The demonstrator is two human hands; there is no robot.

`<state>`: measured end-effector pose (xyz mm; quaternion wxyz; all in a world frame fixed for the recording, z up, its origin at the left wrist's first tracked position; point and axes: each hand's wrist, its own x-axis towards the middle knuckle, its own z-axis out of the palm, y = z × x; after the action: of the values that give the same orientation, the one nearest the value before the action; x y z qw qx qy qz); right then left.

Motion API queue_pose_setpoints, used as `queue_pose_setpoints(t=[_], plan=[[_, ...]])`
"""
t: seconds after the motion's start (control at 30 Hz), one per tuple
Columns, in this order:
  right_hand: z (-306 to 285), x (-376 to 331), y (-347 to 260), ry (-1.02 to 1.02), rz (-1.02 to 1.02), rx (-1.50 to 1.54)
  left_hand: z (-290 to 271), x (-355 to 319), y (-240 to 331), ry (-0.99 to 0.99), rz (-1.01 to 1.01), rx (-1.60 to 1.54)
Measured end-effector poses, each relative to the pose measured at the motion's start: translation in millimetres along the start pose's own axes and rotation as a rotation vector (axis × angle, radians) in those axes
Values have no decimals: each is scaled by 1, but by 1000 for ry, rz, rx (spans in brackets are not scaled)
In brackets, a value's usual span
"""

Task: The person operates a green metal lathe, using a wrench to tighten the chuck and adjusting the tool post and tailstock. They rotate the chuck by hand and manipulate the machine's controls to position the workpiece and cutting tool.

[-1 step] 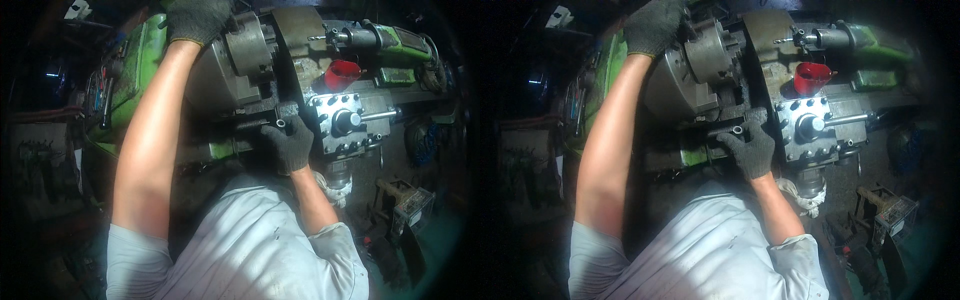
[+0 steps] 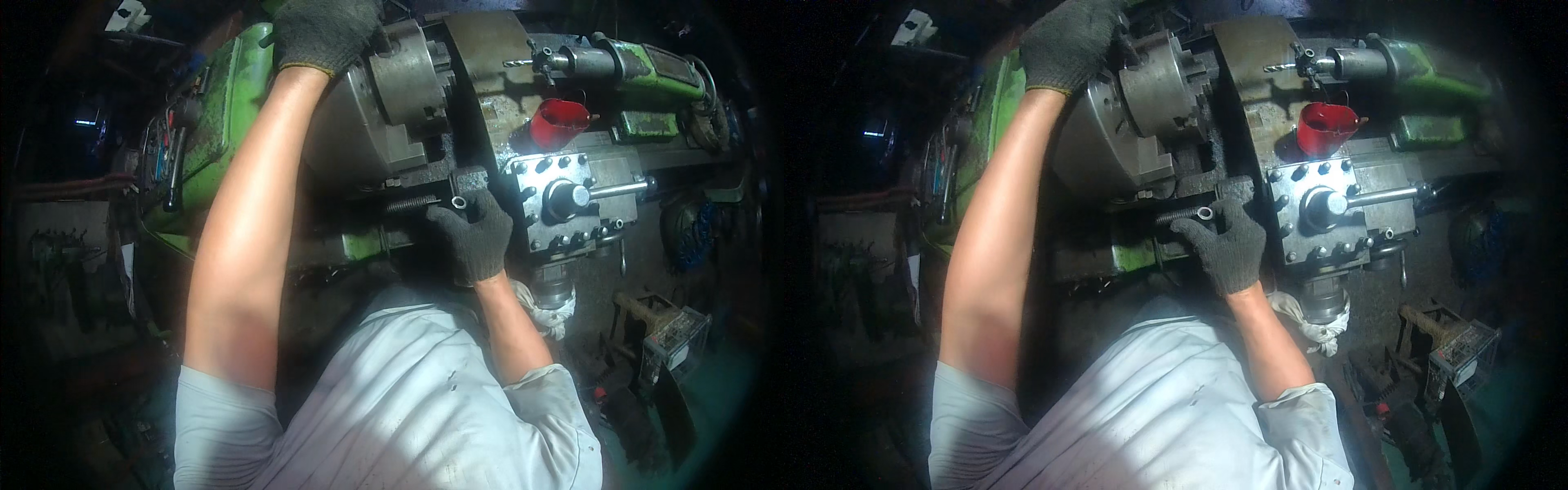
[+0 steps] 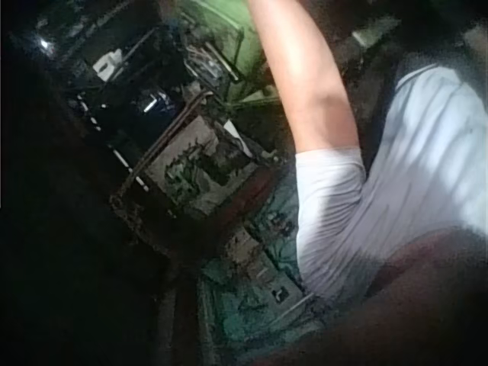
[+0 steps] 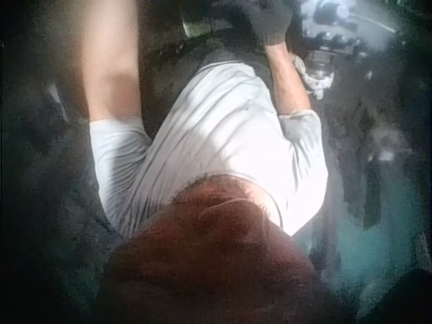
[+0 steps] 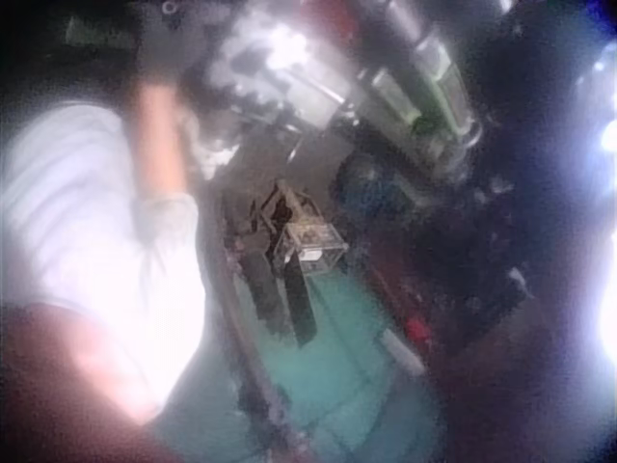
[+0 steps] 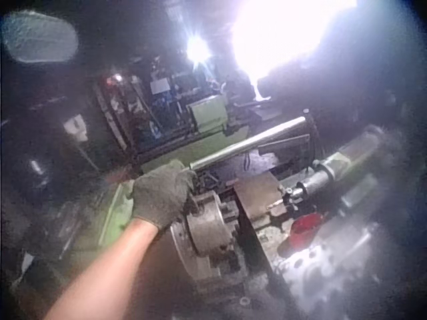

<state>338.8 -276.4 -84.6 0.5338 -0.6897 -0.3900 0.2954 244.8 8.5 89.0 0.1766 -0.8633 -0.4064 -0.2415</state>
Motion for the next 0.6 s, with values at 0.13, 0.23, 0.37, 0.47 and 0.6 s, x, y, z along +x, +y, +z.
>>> queue_pose_setpoints(t=[0.13, 0.23, 0.37, 0.47, 0.6], plan=[[1, -3, -2, -11, 4, 20, 2, 0, 1, -16, 7, 15], [2, -4, -10, 8, -44, 18, 2, -3, -1, 28, 32, -5], [0, 0, -13, 25, -157, -32, 2, 2, -2, 20, 40, 8], [0, -2, -15, 9, -151, -7, 3, 3, -1, 4, 13, 21], [-1, -3, -19, -17, -134, 43, 3, 2, -1, 10, 21, 6]])
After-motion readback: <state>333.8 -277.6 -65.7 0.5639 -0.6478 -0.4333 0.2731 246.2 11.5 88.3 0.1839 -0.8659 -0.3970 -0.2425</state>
